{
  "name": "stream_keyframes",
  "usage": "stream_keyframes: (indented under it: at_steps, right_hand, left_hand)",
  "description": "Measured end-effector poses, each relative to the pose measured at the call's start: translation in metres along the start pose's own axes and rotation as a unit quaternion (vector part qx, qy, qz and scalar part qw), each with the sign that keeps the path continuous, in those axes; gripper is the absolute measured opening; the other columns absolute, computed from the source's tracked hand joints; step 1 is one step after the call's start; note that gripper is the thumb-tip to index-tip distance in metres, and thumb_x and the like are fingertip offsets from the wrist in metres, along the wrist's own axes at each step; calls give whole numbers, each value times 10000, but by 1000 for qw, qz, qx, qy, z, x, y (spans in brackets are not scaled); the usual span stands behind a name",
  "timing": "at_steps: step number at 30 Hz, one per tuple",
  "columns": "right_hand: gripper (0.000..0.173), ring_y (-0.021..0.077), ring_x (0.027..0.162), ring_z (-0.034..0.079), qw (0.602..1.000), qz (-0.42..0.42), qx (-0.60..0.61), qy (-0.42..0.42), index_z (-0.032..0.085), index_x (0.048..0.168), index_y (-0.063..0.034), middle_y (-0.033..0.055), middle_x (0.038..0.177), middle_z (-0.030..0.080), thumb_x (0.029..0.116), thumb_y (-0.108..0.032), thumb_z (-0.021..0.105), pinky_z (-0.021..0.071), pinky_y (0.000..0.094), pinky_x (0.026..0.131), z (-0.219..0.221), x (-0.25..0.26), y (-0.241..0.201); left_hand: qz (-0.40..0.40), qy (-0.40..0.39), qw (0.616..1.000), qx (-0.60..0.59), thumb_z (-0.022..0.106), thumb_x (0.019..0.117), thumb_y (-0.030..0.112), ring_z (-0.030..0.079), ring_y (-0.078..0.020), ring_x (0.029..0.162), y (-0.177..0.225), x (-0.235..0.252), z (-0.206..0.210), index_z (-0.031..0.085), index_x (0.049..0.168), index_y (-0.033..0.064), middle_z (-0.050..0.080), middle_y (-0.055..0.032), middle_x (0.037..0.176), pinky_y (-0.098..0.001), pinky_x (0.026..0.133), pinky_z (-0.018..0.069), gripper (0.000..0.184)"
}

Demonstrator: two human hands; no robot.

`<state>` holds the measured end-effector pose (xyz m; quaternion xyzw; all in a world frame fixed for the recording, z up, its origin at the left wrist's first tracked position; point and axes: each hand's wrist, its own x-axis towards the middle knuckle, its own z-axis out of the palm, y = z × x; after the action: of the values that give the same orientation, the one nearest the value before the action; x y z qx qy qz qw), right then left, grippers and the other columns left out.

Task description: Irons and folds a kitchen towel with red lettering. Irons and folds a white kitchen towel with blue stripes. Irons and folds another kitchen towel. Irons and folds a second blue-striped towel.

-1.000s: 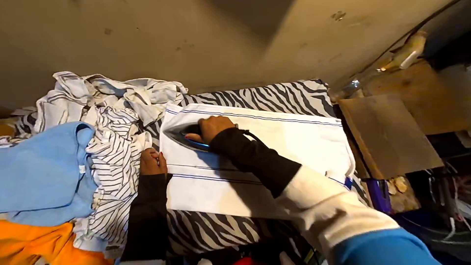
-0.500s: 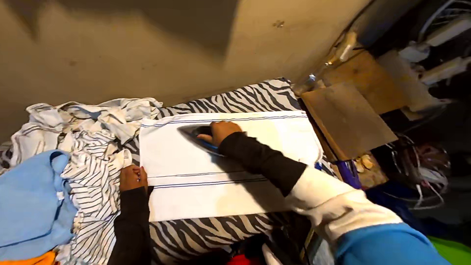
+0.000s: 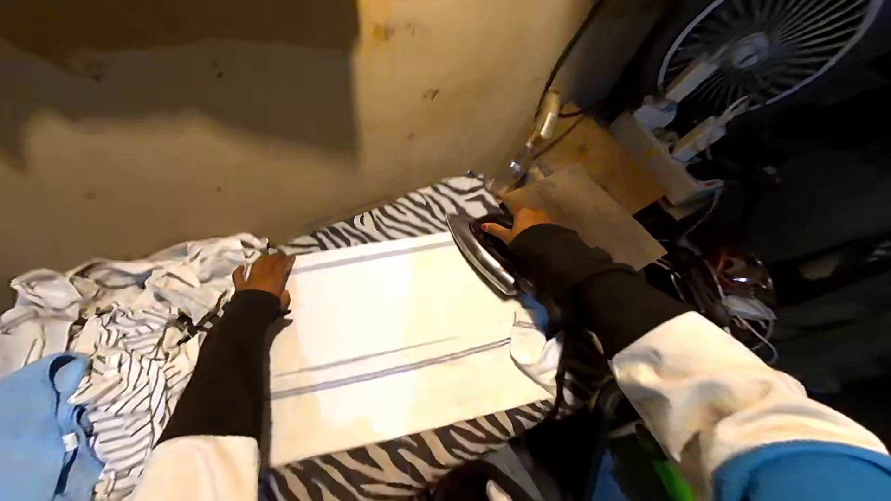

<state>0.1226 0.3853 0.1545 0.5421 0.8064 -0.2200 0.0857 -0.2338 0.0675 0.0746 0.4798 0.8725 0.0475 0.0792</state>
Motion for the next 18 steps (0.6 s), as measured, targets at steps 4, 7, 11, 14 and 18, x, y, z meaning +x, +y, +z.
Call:
stream_keyframes:
  at_steps: [4, 7, 11, 14, 18]
  right_hand:
    - [745, 538, 1203, 602, 998, 19, -8, 65, 634, 1218, 129, 384, 1217, 634, 995, -581, 602, 445, 701, 1000, -52, -20, 34]
    - [764, 551, 1274, 552, 993, 68, 11, 96, 601, 1272, 143, 402, 1293, 593, 1003, -572, 590, 405, 703, 1053, -70, -18, 70]
    - [769, 537, 1323, 519, 990, 103, 11, 91, 580, 1288, 164, 407, 1339, 564, 1019, -556, 574, 376, 681, 1096, -74, -3, 94]
    - [779, 520, 1326, 524, 989, 110, 9, 95, 580, 1284, 161, 394, 1343, 569, 1016, -571, 568, 390, 663, 1090, -69, 8, 104]
    - [778, 507, 1321, 537, 988, 112, 14, 105, 587, 1287, 151, 387, 1341, 576, 1011, -575, 575, 396, 661, 1089, -65, 17, 110]
  left_hand:
    - [-59, -12, 998, 14, 858, 781, 40, 408, -536, 1401, 15, 14, -18, 515, 1504, 121, 525, -313, 1439, -822, 1110, 138, 804]
    - [-19, 35, 999, -15, 699, 933, 85, 419, -553, 1381, 72, -27, -32, 554, 1410, -41, 502, -366, 1423, -755, 1107, 258, 514]
    - [243, 72, 960, -116, 612, 950, 101, 654, -439, 1159, 192, -104, 46, 737, 1115, -36, 691, -258, 1199, -596, 984, 507, 248]
    - [391, 57, 907, -150, 711, 858, 92, 654, -377, 1182, 274, -123, 102, 741, 1147, 23, 700, -198, 1210, -564, 965, 521, 298]
    - [434, -157, 857, -231, 677, 894, 6, 533, -403, 1339, 354, -112, 95, 579, 1400, 4, 582, -205, 1423, -613, 1021, 452, 515]
